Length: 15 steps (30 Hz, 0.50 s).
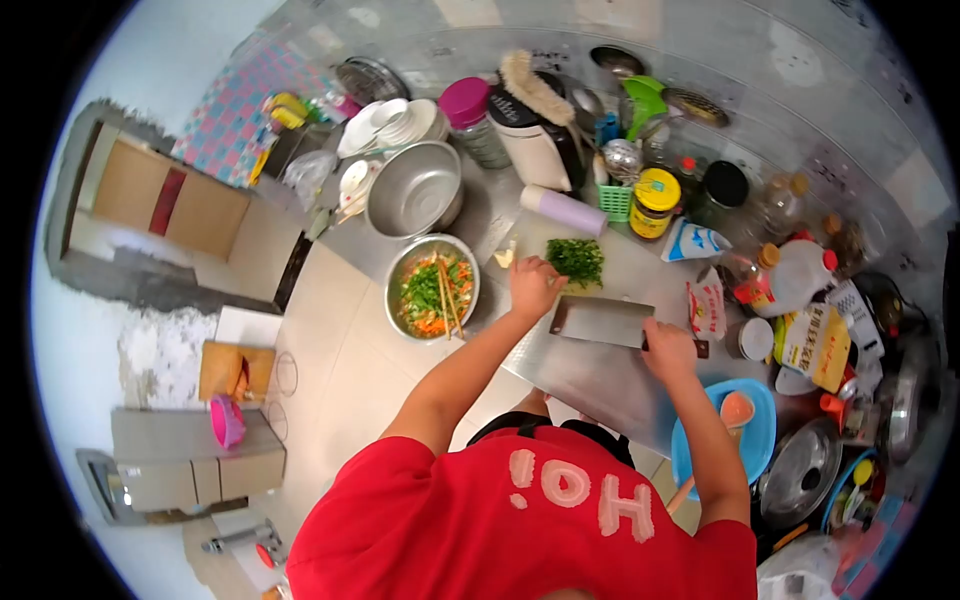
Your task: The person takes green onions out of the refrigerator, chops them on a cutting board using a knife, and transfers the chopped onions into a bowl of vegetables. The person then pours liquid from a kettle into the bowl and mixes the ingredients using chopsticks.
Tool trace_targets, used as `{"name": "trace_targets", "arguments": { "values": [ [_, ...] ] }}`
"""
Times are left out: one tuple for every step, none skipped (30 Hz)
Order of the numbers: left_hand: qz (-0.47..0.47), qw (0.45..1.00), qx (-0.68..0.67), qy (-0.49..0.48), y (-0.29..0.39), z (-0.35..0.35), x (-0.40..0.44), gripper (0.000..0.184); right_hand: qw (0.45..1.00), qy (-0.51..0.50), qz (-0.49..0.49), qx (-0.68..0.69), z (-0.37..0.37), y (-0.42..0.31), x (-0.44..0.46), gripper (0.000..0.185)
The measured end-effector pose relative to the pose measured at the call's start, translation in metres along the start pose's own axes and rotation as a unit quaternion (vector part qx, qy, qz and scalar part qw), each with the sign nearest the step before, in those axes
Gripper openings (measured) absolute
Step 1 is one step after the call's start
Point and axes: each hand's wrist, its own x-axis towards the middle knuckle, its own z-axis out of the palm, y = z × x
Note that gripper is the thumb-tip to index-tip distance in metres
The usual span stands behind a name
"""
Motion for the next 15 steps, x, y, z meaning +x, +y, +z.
{"name": "trace_targets", "arguments": {
  "values": [
    [-0.042, 0.998, -0.006, -0.043, 0.004, -0.007, -0.001, 0.013, 1.000, 0.001, 0.018, 0.000, 0.000, 0.001, -0.002, 0.033],
    [-0.005, 1.000, -0.011, -0.025, -0.004, -0.002, -0.005, 0.023, 0.999, 0.001, 0.039, -0.002, 0.001, 0.002, -0.004, 0.034],
    [-0.001, 1.000, -0.013, 0.029, -0.005, -0.001, -0.010, 0.025, 0.998, 0.001, 0.061, -0.005, 0.001, 0.002, -0.007, 0.036],
    [0.004, 0.997, -0.015, 0.082, -0.003, -0.001, -0.015, 0.027, 0.997, 0.003, 0.082, 0.005, -0.004, 0.001, -0.010, 0.036],
    [0.011, 0.991, -0.018, 0.135, -0.003, -0.001, -0.019, 0.029, 0.994, 0.007, 0.104, 0.014, -0.010, -0.001, -0.012, 0.037],
    [-0.004, 0.988, -0.029, 0.152, -0.007, 0.001, -0.022, 0.029, 0.992, 0.010, 0.128, 0.020, -0.013, -0.004, -0.014, 0.038],
    [-0.013, 0.989, -0.056, 0.133, -0.013, 0.002, -0.028, 0.029, 0.985, 0.017, 0.169, 0.026, -0.014, -0.009, -0.014, 0.036],
    [-0.021, 0.990, -0.084, 0.115, -0.021, 0.001, -0.034, 0.029, 0.977, 0.024, 0.210, 0.031, -0.016, -0.014, -0.013, 0.035],
    [-0.029, 0.988, -0.114, 0.098, -0.027, -0.003, -0.041, 0.030, 0.967, 0.033, 0.250, 0.034, -0.018, -0.020, -0.011, 0.034],
    [-0.025, 0.988, -0.124, 0.090, -0.034, -0.007, -0.048, 0.031, 0.962, 0.050, 0.266, 0.042, -0.018, -0.025, -0.009, 0.035],
    [-0.021, 0.987, -0.134, 0.081, -0.041, -0.011, -0.056, 0.032, 0.955, 0.068, 0.283, 0.051, -0.014, -0.032, -0.006, 0.035],
    [-0.016, 0.987, -0.144, 0.072, -0.049, -0.017, -0.065, 0.032, 0.948, 0.086, 0.300, 0.060, -0.009, -0.038, -0.003, 0.036],
    [-0.009, 0.984, -0.151, 0.096, -0.056, -0.025, -0.073, 0.031, 0.945, 0.090, 0.309, 0.062, -0.003, -0.043, 0.001, 0.036],
    [-0.001, 0.980, -0.157, 0.121, -0.064, -0.035, -0.082, 0.030, 0.941, 0.094, 0.319, 0.063, 0.006, -0.047, 0.005, 0.037],
    [0.006, 0.976, -0.163, 0.146, -0.072, -0.045, -0.089, 0.028, 0.937, 0.099, 0.329, 0.065, 0.017, -0.051, 0.009, 0.037]
  ]
}}
